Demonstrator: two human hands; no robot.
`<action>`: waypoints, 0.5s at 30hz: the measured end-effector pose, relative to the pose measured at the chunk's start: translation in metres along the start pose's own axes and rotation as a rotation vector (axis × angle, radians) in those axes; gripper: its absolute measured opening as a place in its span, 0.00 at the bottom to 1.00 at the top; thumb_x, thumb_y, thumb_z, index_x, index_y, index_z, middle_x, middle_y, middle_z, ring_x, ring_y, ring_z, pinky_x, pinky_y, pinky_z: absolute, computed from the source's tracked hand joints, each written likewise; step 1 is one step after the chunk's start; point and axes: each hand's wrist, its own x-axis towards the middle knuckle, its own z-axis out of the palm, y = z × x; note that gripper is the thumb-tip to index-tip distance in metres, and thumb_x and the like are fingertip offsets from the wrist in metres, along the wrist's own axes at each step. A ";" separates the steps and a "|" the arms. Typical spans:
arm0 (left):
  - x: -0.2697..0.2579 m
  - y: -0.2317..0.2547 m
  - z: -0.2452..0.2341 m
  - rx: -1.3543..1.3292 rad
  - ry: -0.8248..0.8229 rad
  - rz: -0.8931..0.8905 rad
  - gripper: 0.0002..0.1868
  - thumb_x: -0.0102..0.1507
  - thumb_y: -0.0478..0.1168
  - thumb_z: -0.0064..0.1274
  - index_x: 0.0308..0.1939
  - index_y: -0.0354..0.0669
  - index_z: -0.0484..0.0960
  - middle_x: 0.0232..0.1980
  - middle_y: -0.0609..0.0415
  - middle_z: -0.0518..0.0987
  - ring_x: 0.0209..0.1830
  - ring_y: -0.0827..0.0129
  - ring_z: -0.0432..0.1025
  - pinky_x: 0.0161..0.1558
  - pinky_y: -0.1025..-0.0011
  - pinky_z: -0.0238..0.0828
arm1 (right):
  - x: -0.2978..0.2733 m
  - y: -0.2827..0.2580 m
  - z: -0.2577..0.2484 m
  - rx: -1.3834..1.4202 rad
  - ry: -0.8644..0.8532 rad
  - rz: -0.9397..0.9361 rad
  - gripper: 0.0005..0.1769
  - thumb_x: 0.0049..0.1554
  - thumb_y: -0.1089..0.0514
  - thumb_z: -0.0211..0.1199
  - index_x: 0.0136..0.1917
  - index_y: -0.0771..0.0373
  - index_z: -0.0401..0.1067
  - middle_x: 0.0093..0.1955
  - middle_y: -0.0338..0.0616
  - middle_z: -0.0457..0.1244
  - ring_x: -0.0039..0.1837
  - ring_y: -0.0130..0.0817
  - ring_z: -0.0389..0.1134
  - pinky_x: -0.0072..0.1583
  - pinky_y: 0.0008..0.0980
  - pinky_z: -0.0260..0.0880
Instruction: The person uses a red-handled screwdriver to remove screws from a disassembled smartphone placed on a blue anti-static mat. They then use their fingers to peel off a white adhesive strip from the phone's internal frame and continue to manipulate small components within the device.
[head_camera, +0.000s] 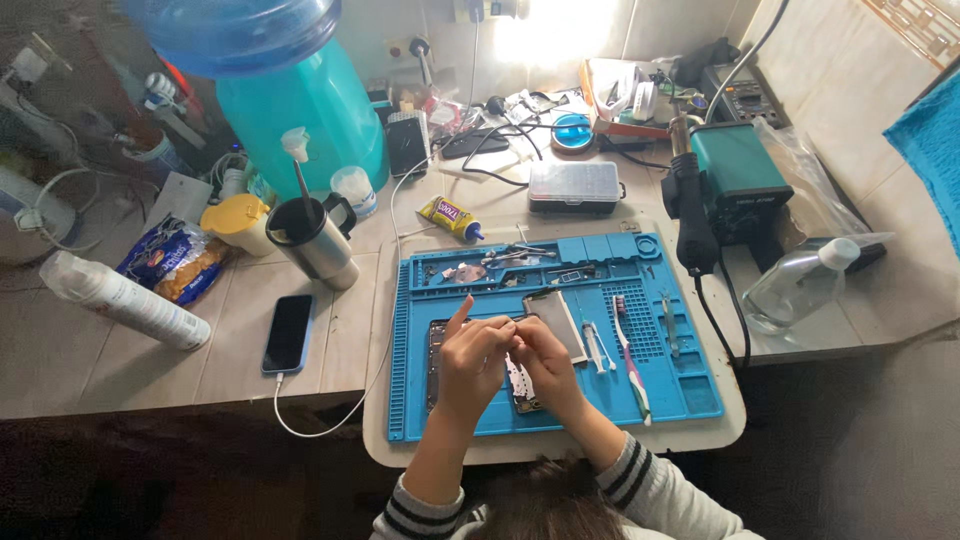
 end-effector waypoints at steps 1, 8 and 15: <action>0.001 0.002 -0.001 -0.001 -0.001 0.002 0.06 0.60 0.30 0.63 0.37 0.46 0.86 0.39 0.56 0.88 0.39 0.63 0.83 0.71 0.51 0.60 | -0.005 0.006 -0.001 -0.001 0.002 -0.002 0.11 0.65 0.63 0.54 0.54 0.71 0.74 0.45 0.48 0.63 0.43 0.32 0.66 0.42 0.30 0.68; 0.003 0.009 0.003 0.000 -0.018 0.004 0.05 0.60 0.30 0.63 0.36 0.44 0.86 0.39 0.53 0.88 0.39 0.60 0.83 0.68 0.52 0.65 | -0.008 0.010 -0.007 -0.161 0.085 -0.024 0.12 0.52 0.74 0.69 0.51 0.70 0.77 0.44 0.49 0.69 0.48 0.48 0.76 0.50 0.38 0.77; 0.005 0.014 0.004 0.018 -0.012 0.029 0.06 0.59 0.29 0.63 0.36 0.45 0.85 0.38 0.53 0.88 0.38 0.61 0.83 0.65 0.54 0.68 | -0.016 0.002 0.000 0.096 0.032 0.080 0.19 0.60 0.70 0.55 0.64 0.65 0.61 0.47 0.46 0.66 0.51 0.31 0.66 0.54 0.36 0.69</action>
